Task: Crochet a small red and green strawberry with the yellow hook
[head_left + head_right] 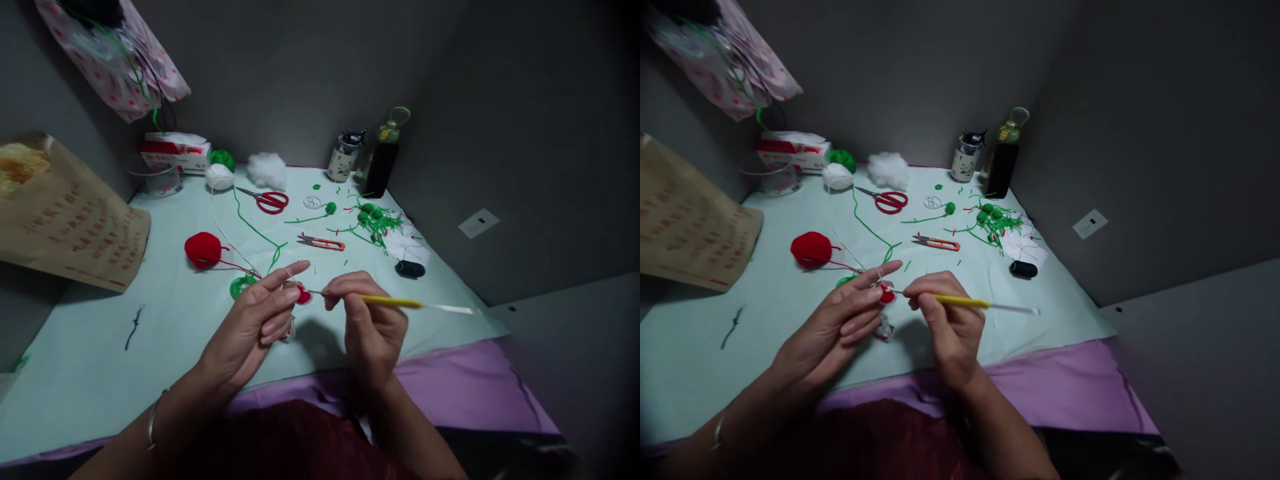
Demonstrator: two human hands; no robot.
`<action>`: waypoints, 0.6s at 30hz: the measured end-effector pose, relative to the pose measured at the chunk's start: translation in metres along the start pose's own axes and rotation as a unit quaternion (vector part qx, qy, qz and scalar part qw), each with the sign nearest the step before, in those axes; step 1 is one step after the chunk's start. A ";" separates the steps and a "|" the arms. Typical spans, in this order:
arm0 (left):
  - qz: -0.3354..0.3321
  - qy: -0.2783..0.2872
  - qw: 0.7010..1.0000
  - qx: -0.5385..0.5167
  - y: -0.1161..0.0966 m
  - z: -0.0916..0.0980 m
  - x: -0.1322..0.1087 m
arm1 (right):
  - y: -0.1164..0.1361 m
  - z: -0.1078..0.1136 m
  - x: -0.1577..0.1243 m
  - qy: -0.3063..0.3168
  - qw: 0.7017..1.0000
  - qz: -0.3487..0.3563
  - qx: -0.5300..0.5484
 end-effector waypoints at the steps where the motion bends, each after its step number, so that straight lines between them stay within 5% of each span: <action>1: -0.009 0.004 1.000 0.012 -0.002 -0.001 0.000 | -0.004 0.000 0.002 0.002 0.999 -0.029 0.040; 6: -0.063 -0.021 0.994 0.085 -0.005 0.001 -0.001 | -0.008 -0.008 0.001 0.021 0.999 -0.044 0.018; 11: -0.019 -0.003 0.999 0.033 0.005 0.002 0.002 | 0.016 -0.014 -0.012 0.025 0.975 0.120 -0.187; 15: 0.017 -0.007 1.000 -0.023 0.005 0.004 0.005 | -0.003 0.004 0.000 -0.019 0.999 -0.013 -0.031; 18: -0.008 -0.003 1.000 0.009 0.000 0.002 0.005 | -0.025 0.002 0.004 -0.009 0.986 -0.121 0.118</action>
Point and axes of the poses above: each hand's wrist, its own x-axis towards the middle knuckle, its own z-axis out of the back of the hand, y = z × x, the point moved 8 cm from there along x, towards the middle knuckle, and after that the axes turned 6 degrees about -z, right-handed, at the moved point
